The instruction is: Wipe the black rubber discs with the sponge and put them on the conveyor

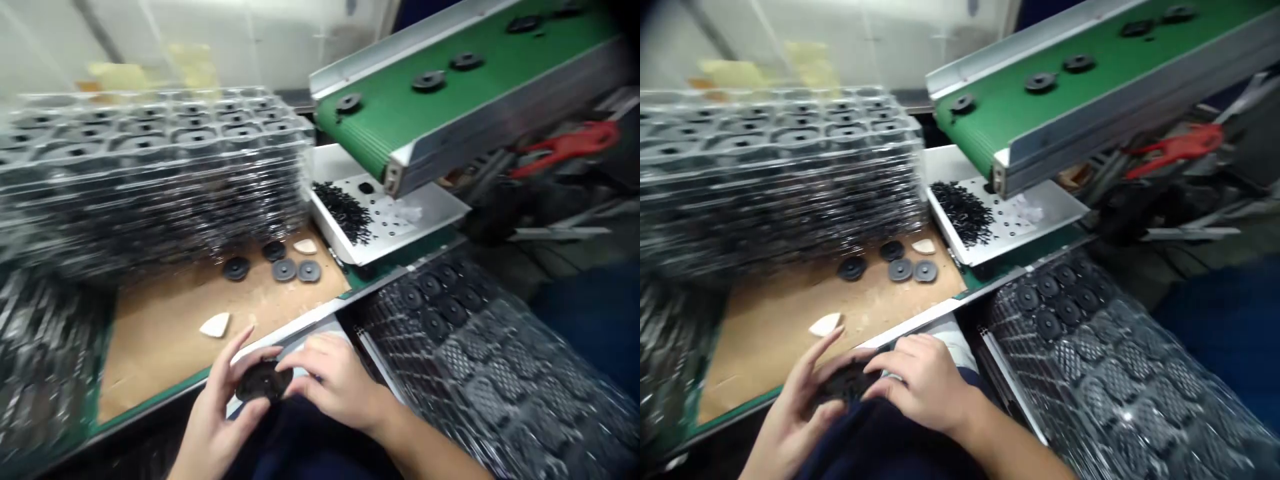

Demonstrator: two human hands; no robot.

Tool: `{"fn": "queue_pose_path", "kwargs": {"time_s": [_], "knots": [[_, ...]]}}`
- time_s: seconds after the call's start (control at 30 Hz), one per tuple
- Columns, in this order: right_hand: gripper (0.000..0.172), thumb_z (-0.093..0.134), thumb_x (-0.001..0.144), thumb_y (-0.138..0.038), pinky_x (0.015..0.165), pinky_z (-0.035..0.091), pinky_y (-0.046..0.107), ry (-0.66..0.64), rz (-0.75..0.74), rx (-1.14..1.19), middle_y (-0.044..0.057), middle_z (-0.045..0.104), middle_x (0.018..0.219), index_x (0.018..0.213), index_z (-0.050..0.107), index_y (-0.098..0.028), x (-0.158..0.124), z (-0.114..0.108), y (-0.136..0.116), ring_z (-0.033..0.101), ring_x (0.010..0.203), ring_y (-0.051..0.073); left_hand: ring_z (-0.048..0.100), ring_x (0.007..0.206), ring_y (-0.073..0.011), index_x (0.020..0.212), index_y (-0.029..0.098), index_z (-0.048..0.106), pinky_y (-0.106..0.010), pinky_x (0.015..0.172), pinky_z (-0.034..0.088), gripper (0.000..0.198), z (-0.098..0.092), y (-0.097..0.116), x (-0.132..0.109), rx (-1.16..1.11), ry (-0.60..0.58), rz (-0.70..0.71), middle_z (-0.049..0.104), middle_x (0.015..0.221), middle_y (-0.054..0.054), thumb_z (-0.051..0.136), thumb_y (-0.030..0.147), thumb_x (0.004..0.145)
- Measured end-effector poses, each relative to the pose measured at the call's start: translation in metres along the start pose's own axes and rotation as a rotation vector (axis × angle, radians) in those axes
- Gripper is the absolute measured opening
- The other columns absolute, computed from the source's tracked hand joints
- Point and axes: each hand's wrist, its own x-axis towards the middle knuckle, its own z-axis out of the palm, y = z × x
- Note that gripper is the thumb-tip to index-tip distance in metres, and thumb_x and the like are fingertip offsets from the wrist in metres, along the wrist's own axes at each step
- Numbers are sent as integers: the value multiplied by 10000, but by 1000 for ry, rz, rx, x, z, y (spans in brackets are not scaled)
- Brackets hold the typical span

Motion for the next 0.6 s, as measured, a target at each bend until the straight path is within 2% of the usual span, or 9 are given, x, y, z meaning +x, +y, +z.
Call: {"fn": "queue_pose_path", "kwargs": {"time_s": [0.07, 0.13, 0.27, 0.33, 0.37, 0.43, 0.5, 0.6], "knots": [[259, 523, 911, -333, 654, 480, 244, 141, 93, -116, 7, 644, 669, 783, 701, -197, -9, -9, 19, 592, 638, 129, 536, 476, -125, 1405, 280, 340, -286, 560, 504, 625, 9, -6, 8, 82, -168, -22, 701, 1094, -89, 489, 504, 840], [310, 452, 938, -298, 668, 483, 253, 277, 253, -220, 26, 656, 710, 769, 690, -194, -28, -37, 43, 608, 680, 140, 495, 423, -113, 1401, 325, 353, -290, 536, 507, 567, 13, -12, 16, 185, -300, -6, 711, 1081, -60, 436, 489, 864], [283, 420, 945, -285, 811, 472, 362, 517, 663, -476, 85, 659, 919, 882, 673, -174, -98, -129, 88, 610, 880, 199, 665, 650, -162, 1297, 417, 482, -301, 733, 560, 466, 14, -19, 31, 394, -467, 30, 710, 1137, 7, 537, 400, 834], [233, 488, 927, -311, 798, 482, 384, 525, 875, -562, 74, 647, 909, 879, 654, -155, -138, -166, 104, 608, 859, 193, 700, 803, -187, 1247, 428, 528, -299, 773, 564, 426, 16, -23, 34, 425, -483, 35, 700, 1167, 26, 557, 392, 823], [211, 527, 916, -326, 776, 497, 363, 490, 961, -574, 49, 645, 897, 871, 640, -154, -156, -177, 111, 610, 828, 166, 702, 866, -198, 1232, 424, 543, -302, 779, 567, 407, 18, -25, 34, 426, -477, 36, 703, 1160, 28, 551, 398, 826], [201, 556, 908, -345, 729, 519, 318, 405, 1082, -561, 24, 645, 896, 891, 628, -158, -183, -182, 122, 612, 778, 133, 693, 951, -211, 1223, 415, 557, -314, 799, 565, 386, 23, -31, 33, 428, -458, 38, 708, 1149, 28, 527, 410, 838], [197, 554, 913, -347, 715, 530, 299, 347, 1132, -532, 24, 648, 929, 933, 627, -165, -200, -172, 131, 619, 776, 126, 682, 996, -215, 1220, 409, 566, -328, 841, 550, 379, 28, -36, 30, 444, -443, 57, 707, 1150, 29, 518, 414, 844], [206, 546, 918, -342, 780, 529, 340, 405, 1144, -552, 40, 648, 1001, 988, 624, -165, -208, -152, 138, 628, 856, 148, 673, 1022, -221, 1193, 388, 598, -336, 875, 533, 363, 31, -40, 31, 464, -447, 77, 704, 1154, 25, 533, 418, 837]]}}
